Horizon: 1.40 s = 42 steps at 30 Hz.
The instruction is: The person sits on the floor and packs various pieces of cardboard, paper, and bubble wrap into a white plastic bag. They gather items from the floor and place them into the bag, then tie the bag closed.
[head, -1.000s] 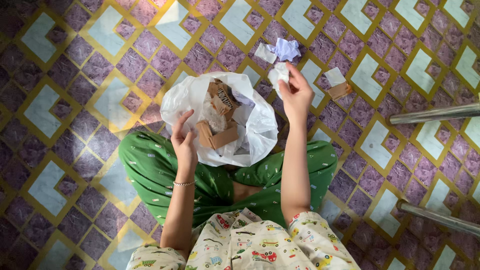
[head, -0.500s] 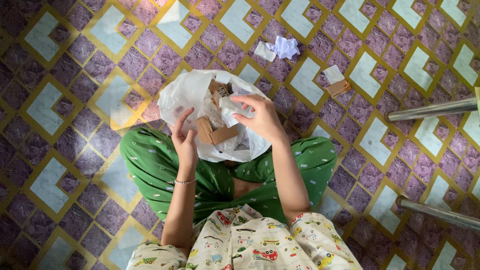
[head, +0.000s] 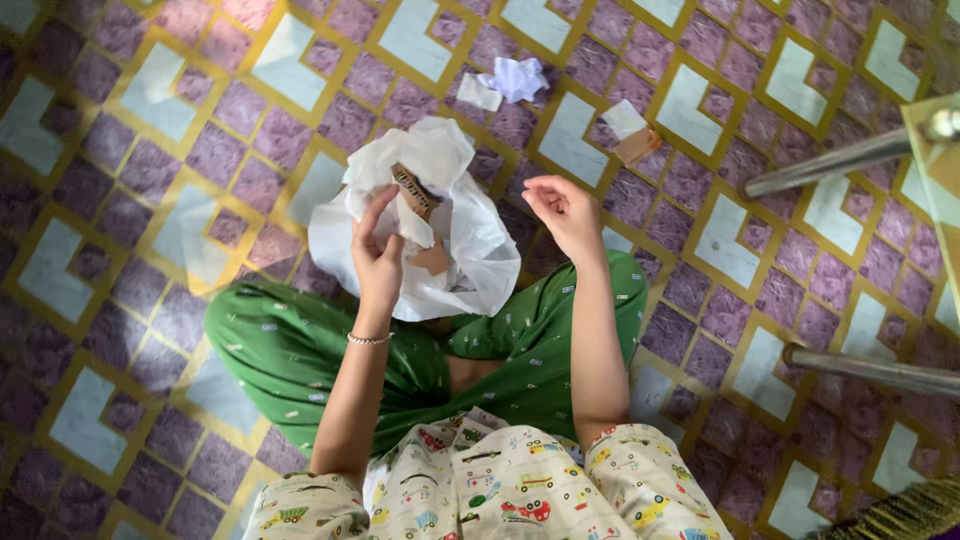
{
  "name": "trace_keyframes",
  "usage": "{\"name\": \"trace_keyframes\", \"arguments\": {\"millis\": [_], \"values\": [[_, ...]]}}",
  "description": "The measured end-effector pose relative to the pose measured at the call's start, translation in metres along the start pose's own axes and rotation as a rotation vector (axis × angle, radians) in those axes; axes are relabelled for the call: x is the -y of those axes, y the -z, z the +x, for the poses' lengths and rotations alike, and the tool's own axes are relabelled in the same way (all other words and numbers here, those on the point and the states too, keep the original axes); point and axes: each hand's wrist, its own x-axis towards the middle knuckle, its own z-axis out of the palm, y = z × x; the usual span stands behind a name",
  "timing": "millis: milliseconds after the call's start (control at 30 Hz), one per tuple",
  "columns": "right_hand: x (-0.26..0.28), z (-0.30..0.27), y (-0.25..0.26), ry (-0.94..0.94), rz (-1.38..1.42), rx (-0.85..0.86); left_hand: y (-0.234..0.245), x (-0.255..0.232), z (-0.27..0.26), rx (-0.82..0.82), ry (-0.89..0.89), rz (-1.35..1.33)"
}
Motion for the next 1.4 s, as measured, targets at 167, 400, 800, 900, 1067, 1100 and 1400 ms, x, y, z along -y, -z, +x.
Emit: {"name": "trace_keyframes", "arguments": {"millis": [167,400,800,900,1067,1100,1400], "values": [[-0.058,0.009,0.032,-0.015,0.082,-0.037,-0.036,-0.005,0.019,0.1,-0.047,-0.014],[-0.158,0.061,0.053,-0.199,-0.165,-0.153,-0.069,0.009,0.045,0.115,-0.012,-0.015],[-0.214,0.172,0.078,-0.446,-0.877,-0.094,-0.036,-0.001,0.053,-0.087,0.181,-0.331],[-0.227,0.184,0.08,-0.458,-0.999,-0.097,-0.029,-0.002,0.058,-0.138,0.182,-0.392],[-0.253,0.19,0.073,-0.442,-0.996,-0.065,-0.026,0.005,0.062,-0.149,0.22,-0.454],[-0.257,0.19,0.073,-0.43,-1.012,-0.06,-0.028,0.007,0.062,-0.152,0.232,-0.468],[-0.223,0.182,0.053,-0.277,-0.869,-0.096,-0.021,0.009,0.051,-0.144,0.265,-0.5]]}}
